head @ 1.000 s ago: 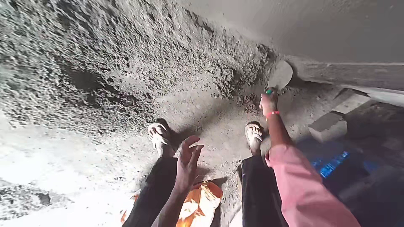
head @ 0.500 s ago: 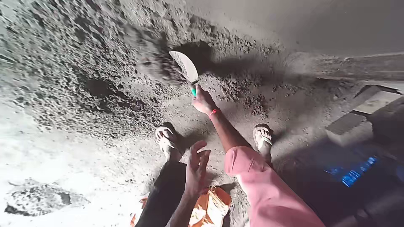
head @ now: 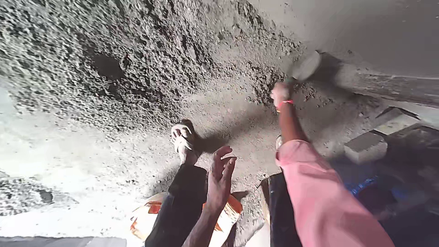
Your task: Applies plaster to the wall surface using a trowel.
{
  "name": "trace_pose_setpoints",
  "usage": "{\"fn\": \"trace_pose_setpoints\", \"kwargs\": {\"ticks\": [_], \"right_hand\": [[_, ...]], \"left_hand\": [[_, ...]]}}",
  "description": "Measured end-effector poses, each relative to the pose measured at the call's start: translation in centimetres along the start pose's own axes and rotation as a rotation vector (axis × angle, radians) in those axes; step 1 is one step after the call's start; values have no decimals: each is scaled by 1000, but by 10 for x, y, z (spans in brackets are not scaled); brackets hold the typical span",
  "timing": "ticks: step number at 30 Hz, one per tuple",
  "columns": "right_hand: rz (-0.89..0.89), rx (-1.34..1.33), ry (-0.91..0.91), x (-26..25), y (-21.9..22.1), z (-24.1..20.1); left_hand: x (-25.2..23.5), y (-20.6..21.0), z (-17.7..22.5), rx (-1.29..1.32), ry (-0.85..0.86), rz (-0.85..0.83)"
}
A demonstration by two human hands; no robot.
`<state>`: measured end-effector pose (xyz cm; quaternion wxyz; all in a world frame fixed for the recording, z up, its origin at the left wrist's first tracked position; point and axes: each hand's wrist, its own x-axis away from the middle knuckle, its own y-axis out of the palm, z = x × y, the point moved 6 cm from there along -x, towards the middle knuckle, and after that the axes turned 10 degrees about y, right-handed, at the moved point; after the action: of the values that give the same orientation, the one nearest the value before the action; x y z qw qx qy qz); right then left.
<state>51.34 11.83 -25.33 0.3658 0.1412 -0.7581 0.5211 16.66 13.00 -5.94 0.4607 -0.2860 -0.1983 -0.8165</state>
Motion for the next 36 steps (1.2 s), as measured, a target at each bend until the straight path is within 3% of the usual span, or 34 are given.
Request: {"fn": "trace_pose_setpoints", "kwargs": {"ticks": [4, 7, 9, 11, 15, 17, 19, 23, 25, 27, 28, 30, 36], "right_hand": [[-55, 321, -171, 100, 89, -44], [-283, 405, -398, 120, 108, -35], [-377, 431, -501, 117, 79, -2], [-301, 343, -467, 112, 26, 33], [117, 175, -148, 21, -75, 121], [195, 200, 12, -22, -94, 151], [149, 199, 24, -25, -70, 156], [6, 223, -117, 61, 21, 90], [-130, 303, -241, 97, 49, 57], [-346, 298, -394, 107, 62, 56], [-404, 328, -434, 108, 55, 65], [-349, 357, -422, 101, 22, 81], [184, 354, -37, -17, -105, 181]], "left_hand": [[-2, -3, 1, -42, 6, -19], [-12, -15, 4, -39, 34, 16], [-9, -17, 5, -31, 28, 14], [-12, -17, 5, -34, 38, 6], [-5, -12, 4, -37, 33, 0], [0, -9, 4, -42, 29, -12], [3, -6, 4, -37, 27, -27], [9, 1, -5, -60, 23, -40], [7, 3, -11, -88, 23, -42], [7, 2, -15, -103, 27, -43], [9, 3, -17, -104, 29, -49], [8, 2, -17, -94, 44, -47], [16, 1, -18, -87, 14, -51]]}}
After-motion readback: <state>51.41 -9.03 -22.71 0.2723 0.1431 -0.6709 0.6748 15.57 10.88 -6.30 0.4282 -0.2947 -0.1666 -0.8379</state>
